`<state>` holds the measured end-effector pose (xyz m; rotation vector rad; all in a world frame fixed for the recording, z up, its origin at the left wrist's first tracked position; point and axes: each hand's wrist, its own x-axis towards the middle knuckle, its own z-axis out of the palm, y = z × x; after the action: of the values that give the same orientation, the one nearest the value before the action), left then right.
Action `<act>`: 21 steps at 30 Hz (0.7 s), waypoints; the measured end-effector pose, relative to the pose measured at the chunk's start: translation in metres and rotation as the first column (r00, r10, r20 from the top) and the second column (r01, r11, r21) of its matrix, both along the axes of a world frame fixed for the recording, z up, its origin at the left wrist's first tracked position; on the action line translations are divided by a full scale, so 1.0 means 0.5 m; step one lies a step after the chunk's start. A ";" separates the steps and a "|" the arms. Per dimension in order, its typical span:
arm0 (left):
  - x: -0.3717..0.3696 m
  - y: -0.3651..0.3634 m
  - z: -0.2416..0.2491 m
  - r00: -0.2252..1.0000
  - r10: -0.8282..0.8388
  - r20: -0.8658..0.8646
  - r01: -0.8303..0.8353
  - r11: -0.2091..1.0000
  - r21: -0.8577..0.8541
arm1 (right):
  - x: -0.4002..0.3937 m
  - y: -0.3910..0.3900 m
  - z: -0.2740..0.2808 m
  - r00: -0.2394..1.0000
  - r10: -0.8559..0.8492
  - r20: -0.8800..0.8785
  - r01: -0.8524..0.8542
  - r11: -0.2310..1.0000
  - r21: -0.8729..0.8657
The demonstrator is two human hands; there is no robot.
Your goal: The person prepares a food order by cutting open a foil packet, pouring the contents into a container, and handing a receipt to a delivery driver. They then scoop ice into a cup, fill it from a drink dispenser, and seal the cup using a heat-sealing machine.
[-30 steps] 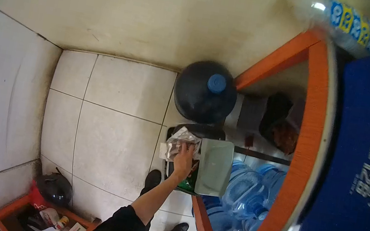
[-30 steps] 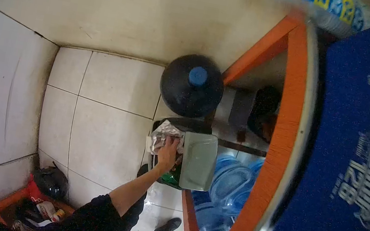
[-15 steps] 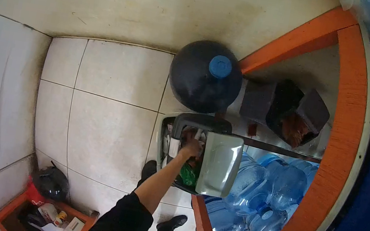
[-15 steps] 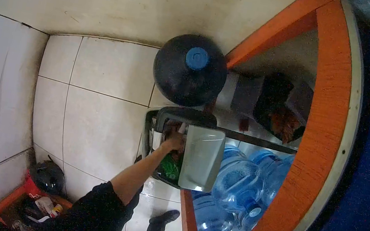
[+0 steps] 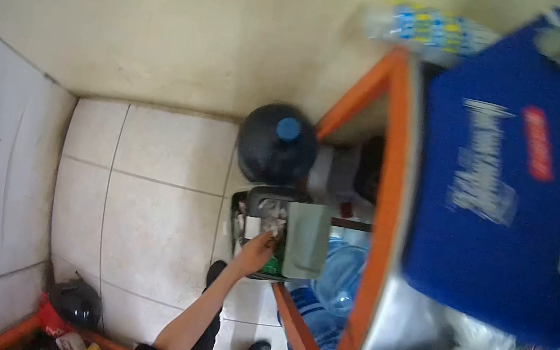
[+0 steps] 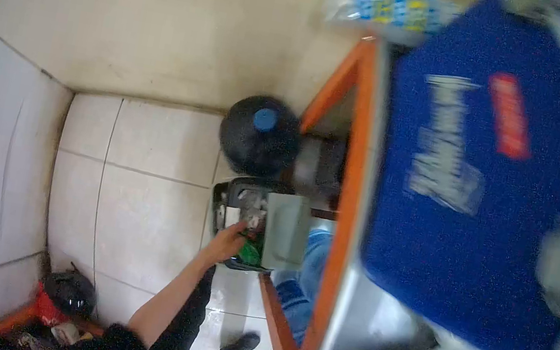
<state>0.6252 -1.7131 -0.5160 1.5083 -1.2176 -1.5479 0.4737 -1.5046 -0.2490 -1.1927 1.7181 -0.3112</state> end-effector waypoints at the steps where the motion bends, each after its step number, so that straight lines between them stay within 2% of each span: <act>1: 0.021 0.043 0.078 0.968 0.081 -0.239 -0.065 0.995 0.075 | -0.004 0.014 0.021 1.000 0.000 0.011 0.001 0.999 -0.046; 2: 0.045 0.070 0.229 0.966 0.092 -0.241 -0.083 0.995 0.046 | -0.008 0.029 0.043 1.000 0.001 0.023 0.002 0.996 -0.092; 3: 0.061 0.126 0.284 0.949 0.160 -0.273 -0.139 0.986 0.092 | -0.013 0.046 0.070 0.999 0.007 0.040 -0.001 0.989 -0.149; 4: 0.073 0.175 0.389 0.941 0.228 -0.249 -0.197 0.970 0.143 | -0.022 0.064 0.098 0.998 0.019 0.055 -0.007 0.977 -0.211; 6: 0.060 0.276 0.526 0.932 0.338 -0.129 -0.326 0.940 0.105 | -0.050 0.116 0.161 0.995 0.052 0.088 -0.018 0.937 -0.350; 9: -0.016 0.424 0.730 0.864 0.392 -0.316 -0.471 0.850 -0.236 | -0.116 0.226 0.240 0.970 0.124 0.207 0.014 0.829 -0.559; 10: -0.057 0.480 0.766 0.889 0.344 -0.302 -0.441 0.819 -0.366 | -0.131 0.235 0.278 0.898 0.160 0.411 0.097 0.836 -0.539; 11: -0.097 0.533 0.799 0.913 0.306 -0.270 -0.403 0.778 -0.481 | -0.137 0.261 0.337 0.961 -0.085 0.263 0.272 0.469 -0.840; 12: -0.148 0.593 0.838 0.942 0.148 -0.302 -0.285 0.827 -0.484 | -0.169 0.300 0.359 0.973 -0.050 0.224 0.228 0.303 -0.925; 13: -0.211 0.649 0.871 0.942 -0.018 -0.335 -0.159 0.855 -0.494 | -0.177 0.281 0.522 0.992 -0.122 0.029 0.041 0.098 -0.994; 14: -0.272 0.693 0.878 0.913 -0.259 -0.314 0.095 0.886 -0.454 | -0.203 0.334 0.482 0.999 0.023 0.028 0.026 0.096 -0.995; 15: -0.345 0.747 0.932 0.764 -0.153 -0.626 0.165 0.985 -0.039 | -0.229 0.381 0.439 0.987 0.158 0.022 0.008 0.084 -0.996; 16: -0.375 0.775 0.960 0.640 -0.121 -0.758 0.187 0.982 0.001 | -0.253 0.417 0.468 0.934 0.239 -0.265 -0.333 0.313 -0.890; 18: -0.436 0.830 1.012 0.349 -0.007 -0.937 0.266 0.960 0.091 | -0.320 0.486 0.438 0.970 -0.026 -0.242 -0.203 0.458 -0.865; 19: -0.458 0.829 1.060 0.312 0.113 -0.943 0.175 0.969 0.174 | -0.357 0.506 0.419 0.954 -0.167 -0.248 -0.130 0.516 -0.847; 20: -0.466 0.840 1.068 0.485 -0.196 -0.852 0.120 0.980 -0.157 | -0.386 0.519 0.405 0.959 -0.263 0.107 0.260 0.656 -0.709; 21: -0.473 0.855 1.065 0.631 -0.443 -0.637 0.132 0.870 -0.475 | -0.416 0.545 0.392 0.806 -0.421 0.416 0.579 0.705 -0.410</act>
<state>0.3885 -1.2856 0.0166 0.3237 -1.1908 -1.7297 0.2657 -1.2321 -0.0528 -0.9348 1.7144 -1.3110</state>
